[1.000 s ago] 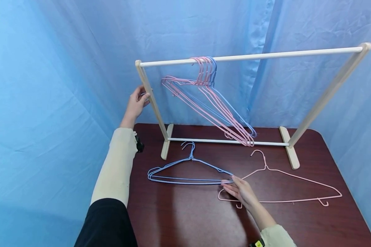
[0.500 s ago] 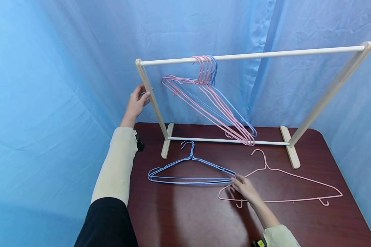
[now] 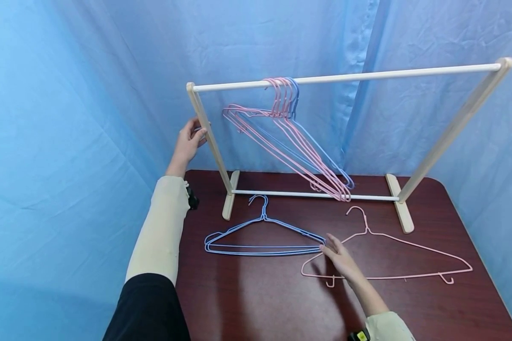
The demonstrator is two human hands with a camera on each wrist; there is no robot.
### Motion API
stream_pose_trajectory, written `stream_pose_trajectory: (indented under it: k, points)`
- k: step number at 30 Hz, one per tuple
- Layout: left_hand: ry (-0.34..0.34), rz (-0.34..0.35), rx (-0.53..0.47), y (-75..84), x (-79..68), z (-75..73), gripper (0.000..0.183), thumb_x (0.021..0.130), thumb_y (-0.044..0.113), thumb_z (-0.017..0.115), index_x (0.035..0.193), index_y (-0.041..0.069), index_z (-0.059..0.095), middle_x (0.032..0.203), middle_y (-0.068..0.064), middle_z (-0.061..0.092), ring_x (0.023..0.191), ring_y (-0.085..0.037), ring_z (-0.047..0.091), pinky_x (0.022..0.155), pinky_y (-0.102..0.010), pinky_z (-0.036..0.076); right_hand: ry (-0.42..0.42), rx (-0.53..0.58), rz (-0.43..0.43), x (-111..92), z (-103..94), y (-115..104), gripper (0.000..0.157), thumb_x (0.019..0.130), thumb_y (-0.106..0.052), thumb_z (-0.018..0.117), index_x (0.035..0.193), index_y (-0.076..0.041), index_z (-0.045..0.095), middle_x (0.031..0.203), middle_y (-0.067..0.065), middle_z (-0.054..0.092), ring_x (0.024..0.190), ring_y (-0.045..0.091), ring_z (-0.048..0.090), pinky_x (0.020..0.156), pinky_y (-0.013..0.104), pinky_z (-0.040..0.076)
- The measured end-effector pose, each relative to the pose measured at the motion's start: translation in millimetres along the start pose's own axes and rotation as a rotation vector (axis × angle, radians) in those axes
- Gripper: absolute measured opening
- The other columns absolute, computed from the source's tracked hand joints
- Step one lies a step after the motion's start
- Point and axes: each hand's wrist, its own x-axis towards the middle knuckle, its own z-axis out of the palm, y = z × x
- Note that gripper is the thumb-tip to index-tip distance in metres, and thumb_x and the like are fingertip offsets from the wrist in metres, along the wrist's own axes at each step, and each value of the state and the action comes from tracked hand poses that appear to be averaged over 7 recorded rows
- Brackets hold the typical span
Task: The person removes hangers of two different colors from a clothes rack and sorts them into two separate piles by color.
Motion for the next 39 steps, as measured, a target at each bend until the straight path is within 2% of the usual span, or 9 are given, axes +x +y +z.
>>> stream_pose_trajectory:
  k: [5,9,12,17,25,28,33,36,39]
  points:
    - [-0.003,0.000,-0.004,0.6,-0.5,-0.1,0.047,0.105,0.024,0.049,0.151,0.015,0.042,0.145,-0.016,0.048,0.138,-0.028,0.049,0.114,-0.041,0.047,0.040,0.093,0.011,-1.4,-10.2,-12.3,0.061,0.106,-0.017,0.048,0.155,0.005,0.020,0.158,0.033,0.027,0.145,0.037,0.038,0.120,0.042,0.036]
    - [-0.004,0.001,-0.006,0.7,-1.1,-0.1,0.048,0.105,0.024,0.048,0.151,0.014,0.041,0.145,-0.016,0.048,0.139,-0.027,0.048,0.114,-0.041,0.046,0.088,0.209,-0.021,-1.6,-21.1,-25.7,0.058,0.107,-0.017,0.046,0.155,0.003,0.022,0.157,0.029,0.030,0.121,-0.001,0.055,0.103,0.013,0.048]
    - [-0.006,0.004,-0.006,1.0,-1.3,0.1,0.048,0.105,0.024,0.048,0.151,0.014,0.040,0.146,-0.016,0.048,0.139,-0.027,0.048,0.114,-0.041,0.046,0.118,0.295,-0.079,-0.8,-30.3,-34.9,0.058,0.107,-0.020,0.047,0.154,0.004,0.023,0.149,0.012,0.046,0.104,-0.018,0.054,0.094,0.007,0.049]
    - [-0.006,0.017,-0.005,0.9,-1.8,0.1,0.045,0.105,0.022,0.048,0.150,0.014,0.042,0.144,-0.016,0.048,0.139,-0.027,0.049,0.114,-0.042,0.046,0.142,0.405,-0.178,2.5,-44.6,-52.0,0.063,0.106,-0.026,0.049,0.154,0.005,0.022,0.122,-0.019,0.053,0.107,-0.012,0.060,0.100,0.014,0.051]
    - [-0.010,0.024,0.001,1.4,-3.2,0.5,0.045,0.105,0.023,0.048,0.150,0.014,0.042,0.145,-0.016,0.049,0.138,-0.027,0.049,0.114,-0.042,0.046,0.188,0.565,-0.304,6.6,-63.4,-84.5,0.060,0.107,-0.025,0.045,0.154,0.005,0.023,0.126,-0.008,0.052,0.110,-0.003,0.063,0.099,0.016,0.053]
    - [-0.011,0.027,-0.001,2.2,-3.6,0.5,0.046,0.106,0.023,0.047,0.150,0.014,0.041,0.145,-0.016,0.048,0.138,-0.028,0.049,0.114,-0.042,0.046,0.174,0.609,-0.339,8.4,-67.6,-94.7,0.053,0.106,-0.024,0.048,0.150,0.002,0.033,0.125,-0.007,0.056,0.109,-0.001,0.065,0.097,0.017,0.054]
    - [-0.014,0.033,0.000,3.0,-4.3,0.2,0.046,0.106,0.022,0.048,0.150,0.013,0.041,0.145,-0.016,0.048,0.138,-0.028,0.049,0.114,-0.042,0.046,0.146,0.670,-0.356,12.1,-69.8,-105.6,0.019,0.101,-0.014,0.057,0.119,-0.009,0.062,0.112,-0.009,0.070,0.101,0.002,0.069,0.092,0.018,0.057]
    - [-0.019,0.033,-0.003,2.9,-4.6,0.3,0.046,0.106,0.023,0.048,0.150,0.013,0.041,0.146,-0.016,0.048,0.138,-0.028,0.049,0.114,-0.042,0.046,0.167,0.644,-0.353,12.9,-69.2,-108.8,0.009,0.101,-0.011,0.058,0.102,-0.014,0.066,0.101,-0.009,0.073,0.095,0.001,0.070,0.086,0.017,0.059]
    - [-0.020,0.025,-0.006,2.3,-4.9,0.1,0.046,0.105,0.024,0.048,0.150,0.014,0.041,0.146,-0.016,0.048,0.139,-0.028,0.048,0.115,-0.042,0.045,0.186,0.596,-0.366,11.6,-68.2,-110.2,0.009,0.102,-0.011,0.056,0.099,-0.014,0.064,0.096,-0.010,0.073,0.092,0.000,0.071,0.082,0.017,0.060]
